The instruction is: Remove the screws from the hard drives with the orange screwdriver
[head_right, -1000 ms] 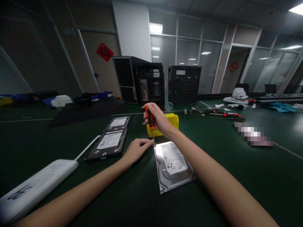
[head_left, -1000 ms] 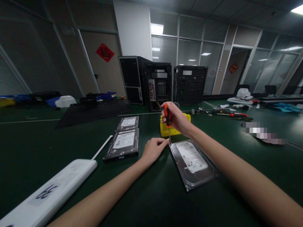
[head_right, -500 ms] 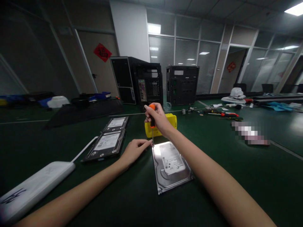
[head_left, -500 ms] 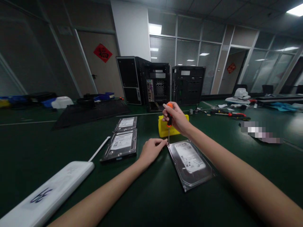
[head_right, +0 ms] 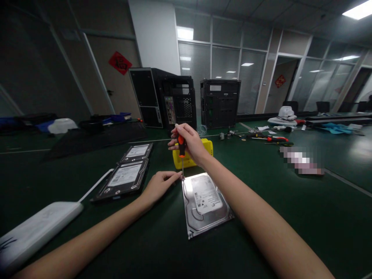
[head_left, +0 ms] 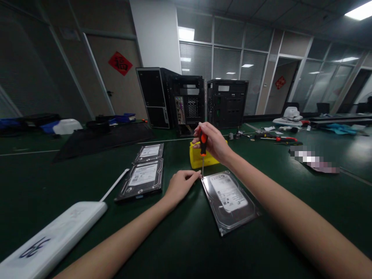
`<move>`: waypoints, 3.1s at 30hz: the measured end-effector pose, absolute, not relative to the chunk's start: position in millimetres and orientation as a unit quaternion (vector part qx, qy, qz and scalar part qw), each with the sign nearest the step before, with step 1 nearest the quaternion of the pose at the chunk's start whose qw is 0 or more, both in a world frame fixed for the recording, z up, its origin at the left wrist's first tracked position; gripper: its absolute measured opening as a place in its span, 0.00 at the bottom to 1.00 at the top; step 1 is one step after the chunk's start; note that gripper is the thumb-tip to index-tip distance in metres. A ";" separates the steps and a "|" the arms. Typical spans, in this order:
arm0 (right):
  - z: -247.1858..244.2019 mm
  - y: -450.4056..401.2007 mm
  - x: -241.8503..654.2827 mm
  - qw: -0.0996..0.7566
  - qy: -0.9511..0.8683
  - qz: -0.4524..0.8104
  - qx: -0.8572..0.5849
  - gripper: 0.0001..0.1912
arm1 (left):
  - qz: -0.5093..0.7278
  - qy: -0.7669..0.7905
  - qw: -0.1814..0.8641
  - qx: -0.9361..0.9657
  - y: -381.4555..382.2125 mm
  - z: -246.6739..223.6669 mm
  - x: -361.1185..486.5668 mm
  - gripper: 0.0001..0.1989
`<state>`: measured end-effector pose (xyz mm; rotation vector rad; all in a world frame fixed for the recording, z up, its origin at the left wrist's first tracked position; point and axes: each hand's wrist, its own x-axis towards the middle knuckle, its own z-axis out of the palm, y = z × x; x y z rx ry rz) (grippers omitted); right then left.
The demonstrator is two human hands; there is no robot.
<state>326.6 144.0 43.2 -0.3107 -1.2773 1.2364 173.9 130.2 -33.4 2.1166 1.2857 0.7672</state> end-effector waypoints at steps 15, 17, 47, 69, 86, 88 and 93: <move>45.1 141.7 325.0 0.603 -0.586 0.524 -0.138 0.12 | 0.287 0.477 0.270 0.786 134.2 -37.6 173.0 0.22; 46.7 140.7 325.2 0.599 -0.577 0.538 -0.135 0.16 | 0.287 0.477 0.270 0.785 134.1 -37.4 172.8 0.22; 43.8 147.3 325.1 0.603 -0.550 0.568 -0.109 0.11 | 0.287 0.474 0.275 0.785 132.2 -35.3 173.0 0.22; 45.9 141.2 322.7 0.616 -0.550 0.547 -0.136 0.10 | 0.294 0.474 0.272 0.784 131.6 -36.2 173.3 0.22; 43.9 143.9 320.6 0.584 -0.558 0.577 -0.122 0.11 | 0.291 0.473 0.272 0.786 130.1 -34.8 173.8 0.22; 43.5 143.8 321.0 0.592 -0.556 0.569 -0.128 0.10 | 0.293 0.472 0.271 0.786 130.4 -35.4 173.5 0.22; 44.1 141.7 320.2 0.607 -0.562 0.542 -0.146 0.14 | 0.293 0.473 0.269 0.786 130.5 -35.2 173.2 0.22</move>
